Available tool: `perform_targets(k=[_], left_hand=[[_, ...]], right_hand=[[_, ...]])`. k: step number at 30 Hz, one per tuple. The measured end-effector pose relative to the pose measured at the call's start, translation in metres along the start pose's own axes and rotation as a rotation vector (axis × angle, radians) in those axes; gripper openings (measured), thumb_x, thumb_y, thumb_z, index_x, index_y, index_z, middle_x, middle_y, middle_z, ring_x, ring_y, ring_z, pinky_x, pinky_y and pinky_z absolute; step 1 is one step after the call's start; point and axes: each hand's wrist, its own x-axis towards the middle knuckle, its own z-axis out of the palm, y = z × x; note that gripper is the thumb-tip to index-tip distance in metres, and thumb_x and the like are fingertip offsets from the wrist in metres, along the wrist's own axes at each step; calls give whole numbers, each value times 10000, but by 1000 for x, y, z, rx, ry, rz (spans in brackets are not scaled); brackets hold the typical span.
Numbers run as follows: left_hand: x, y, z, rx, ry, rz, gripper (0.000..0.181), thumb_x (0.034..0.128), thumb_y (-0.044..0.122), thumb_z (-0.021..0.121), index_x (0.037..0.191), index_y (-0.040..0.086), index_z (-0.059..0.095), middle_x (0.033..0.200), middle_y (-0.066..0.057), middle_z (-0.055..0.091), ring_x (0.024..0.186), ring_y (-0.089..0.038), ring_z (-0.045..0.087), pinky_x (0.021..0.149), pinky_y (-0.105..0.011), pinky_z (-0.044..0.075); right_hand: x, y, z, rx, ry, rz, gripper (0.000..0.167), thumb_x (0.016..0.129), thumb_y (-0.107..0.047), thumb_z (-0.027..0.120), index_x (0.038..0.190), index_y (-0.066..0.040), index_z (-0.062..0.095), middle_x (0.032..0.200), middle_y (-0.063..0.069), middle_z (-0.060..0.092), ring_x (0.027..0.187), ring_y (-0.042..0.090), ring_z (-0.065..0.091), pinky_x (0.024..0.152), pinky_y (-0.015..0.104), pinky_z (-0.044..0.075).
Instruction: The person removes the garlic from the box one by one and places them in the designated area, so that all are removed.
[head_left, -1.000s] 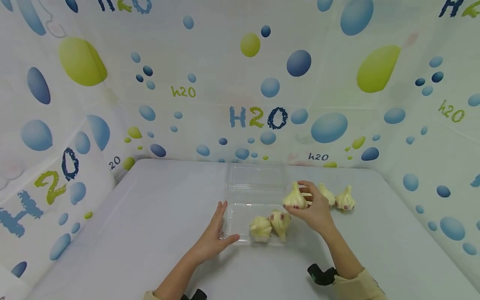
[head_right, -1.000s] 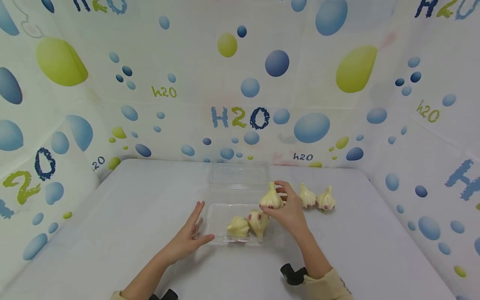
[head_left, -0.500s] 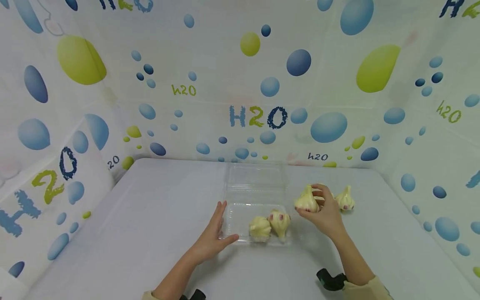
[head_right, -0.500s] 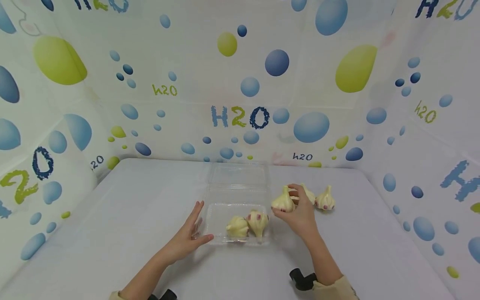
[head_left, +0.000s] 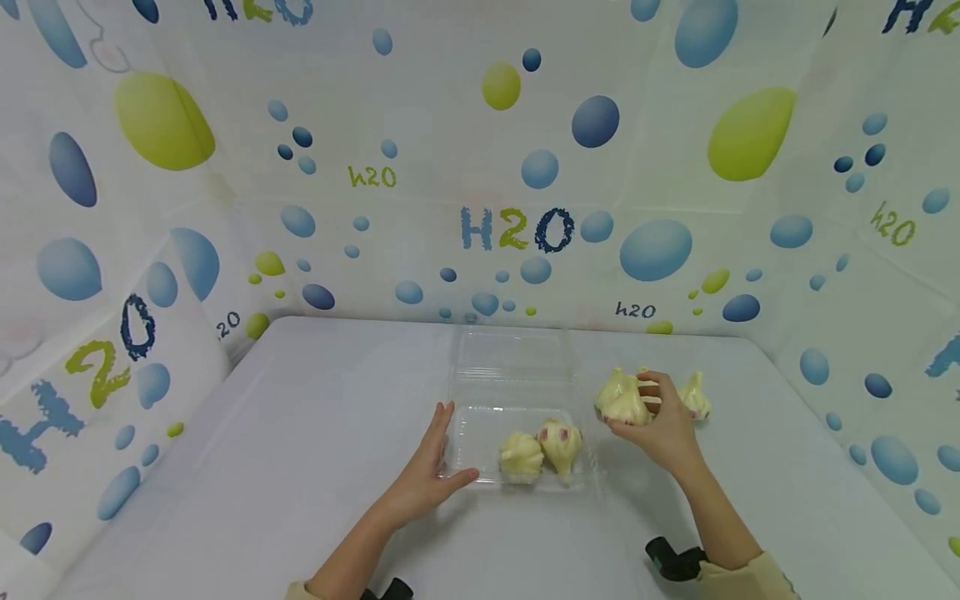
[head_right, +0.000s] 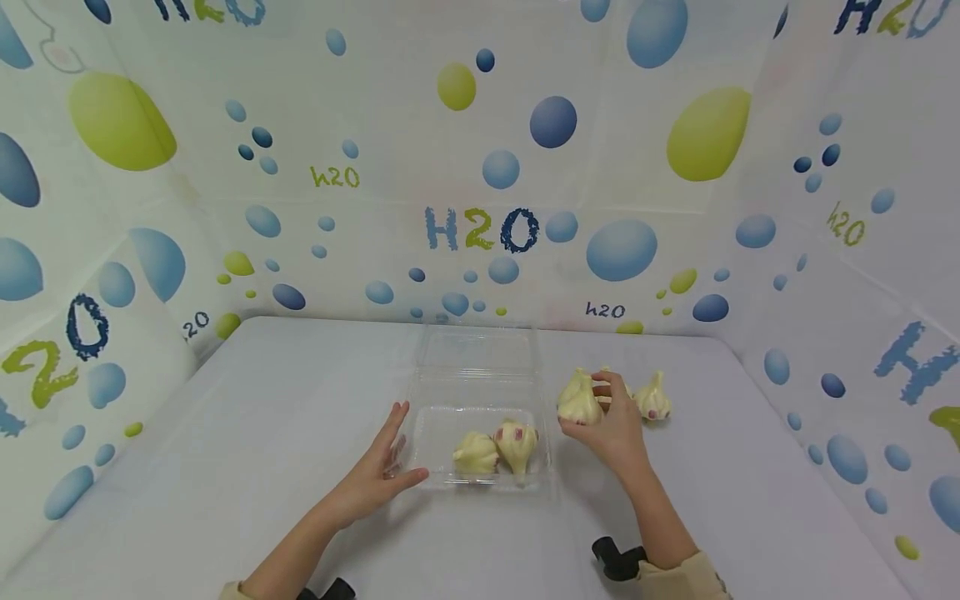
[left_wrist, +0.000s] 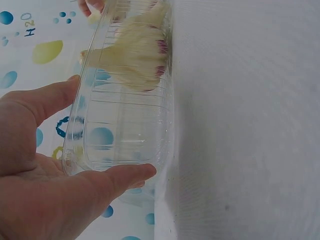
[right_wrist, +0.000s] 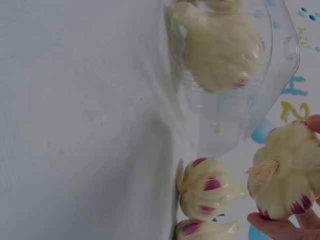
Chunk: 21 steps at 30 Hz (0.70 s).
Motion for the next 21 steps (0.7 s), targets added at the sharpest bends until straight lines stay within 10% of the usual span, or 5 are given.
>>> perform_targets(k=[21], left_hand=[[2, -2, -1, 6, 2, -16, 938, 803, 142, 709, 1480, 125, 60, 1513, -167, -86, 1327, -451, 111, 997, -571, 249]], right_hand=[[10, 15, 6, -113, -102, 61, 746, 684, -174, 807, 1253, 15, 363, 1168, 298, 472, 1083, 451, 472, 822, 514, 457]])
